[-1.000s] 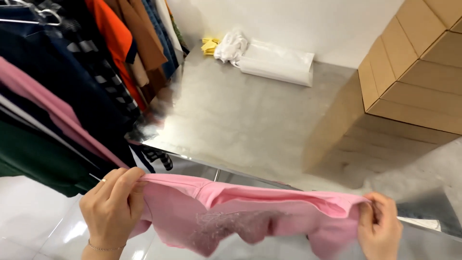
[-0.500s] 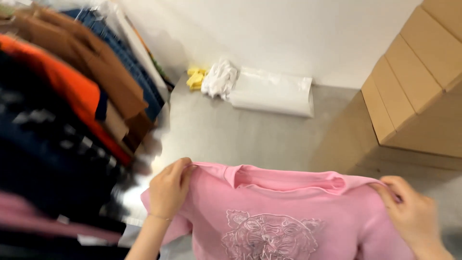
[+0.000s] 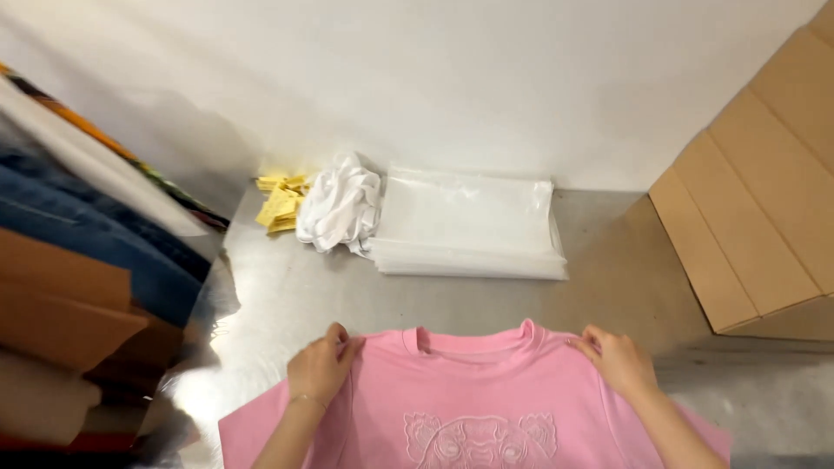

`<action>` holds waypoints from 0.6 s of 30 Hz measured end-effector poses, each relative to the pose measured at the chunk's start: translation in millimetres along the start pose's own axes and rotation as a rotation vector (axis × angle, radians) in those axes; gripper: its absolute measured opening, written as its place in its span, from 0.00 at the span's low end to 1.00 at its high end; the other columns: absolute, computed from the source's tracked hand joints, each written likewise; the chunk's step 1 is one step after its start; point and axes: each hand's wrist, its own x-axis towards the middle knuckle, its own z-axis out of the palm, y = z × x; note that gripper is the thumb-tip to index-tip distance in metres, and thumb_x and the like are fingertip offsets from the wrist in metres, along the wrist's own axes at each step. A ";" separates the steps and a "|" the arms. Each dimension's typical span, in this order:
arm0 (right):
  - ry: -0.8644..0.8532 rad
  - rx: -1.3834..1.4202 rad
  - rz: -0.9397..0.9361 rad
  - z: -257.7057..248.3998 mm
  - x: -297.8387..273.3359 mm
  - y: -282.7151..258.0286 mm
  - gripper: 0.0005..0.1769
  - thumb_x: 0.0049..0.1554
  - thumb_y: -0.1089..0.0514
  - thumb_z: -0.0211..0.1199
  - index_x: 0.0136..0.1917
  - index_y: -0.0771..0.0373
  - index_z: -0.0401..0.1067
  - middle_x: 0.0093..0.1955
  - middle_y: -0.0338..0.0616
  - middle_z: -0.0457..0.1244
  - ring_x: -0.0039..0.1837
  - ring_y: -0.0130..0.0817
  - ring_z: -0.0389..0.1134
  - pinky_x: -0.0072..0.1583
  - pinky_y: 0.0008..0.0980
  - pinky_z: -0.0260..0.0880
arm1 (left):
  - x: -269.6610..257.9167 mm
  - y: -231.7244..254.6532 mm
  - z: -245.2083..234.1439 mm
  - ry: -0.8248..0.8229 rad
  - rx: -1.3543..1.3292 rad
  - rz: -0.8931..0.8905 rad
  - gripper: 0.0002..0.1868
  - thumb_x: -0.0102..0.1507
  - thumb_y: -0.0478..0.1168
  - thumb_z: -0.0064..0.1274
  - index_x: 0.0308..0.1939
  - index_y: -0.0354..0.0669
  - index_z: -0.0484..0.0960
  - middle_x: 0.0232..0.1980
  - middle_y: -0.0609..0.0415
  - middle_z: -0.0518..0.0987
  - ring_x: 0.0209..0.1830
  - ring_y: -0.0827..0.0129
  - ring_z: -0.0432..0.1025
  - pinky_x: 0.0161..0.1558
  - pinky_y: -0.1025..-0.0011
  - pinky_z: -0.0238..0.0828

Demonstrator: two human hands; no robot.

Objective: Taking clothes off hangers, folding them, and rolling them into bundles on a table.

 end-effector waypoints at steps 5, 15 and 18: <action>-0.049 0.285 0.067 -6.9 0.2 33.7 0.24 0.53 0.30 0.69 0.35 0.51 0.76 0.28 0.37 0.63 0.36 0.32 0.63 0.45 0.30 0.58 | 10.9 -13.7 -55.7 -0.222 -0.146 -0.120 0.28 0.56 0.75 0.53 0.40 0.60 0.79 0.36 0.66 0.88 0.42 0.69 0.81 0.43 0.65 0.72; -0.141 0.772 0.493 10.6 -99.6 219.6 0.18 0.51 0.57 0.81 0.44 0.77 0.85 0.33 0.59 0.67 0.38 0.46 0.66 0.44 0.43 0.69 | -69.9 -97.8 -111.7 -0.429 -0.587 -0.582 0.28 0.57 0.44 0.73 0.55 0.27 0.92 0.47 0.40 0.87 0.44 0.49 0.79 0.44 0.60 0.69; 0.098 0.647 0.526 59.5 -112.6 258.7 0.20 0.56 0.46 0.73 0.48 0.68 0.83 0.35 0.56 0.70 0.39 0.46 0.69 0.45 0.42 0.65 | -84.5 -132.4 -69.4 -0.095 -0.821 -0.616 0.24 0.62 0.41 0.70 0.53 0.23 0.86 0.43 0.35 0.81 0.39 0.49 0.74 0.38 0.56 0.71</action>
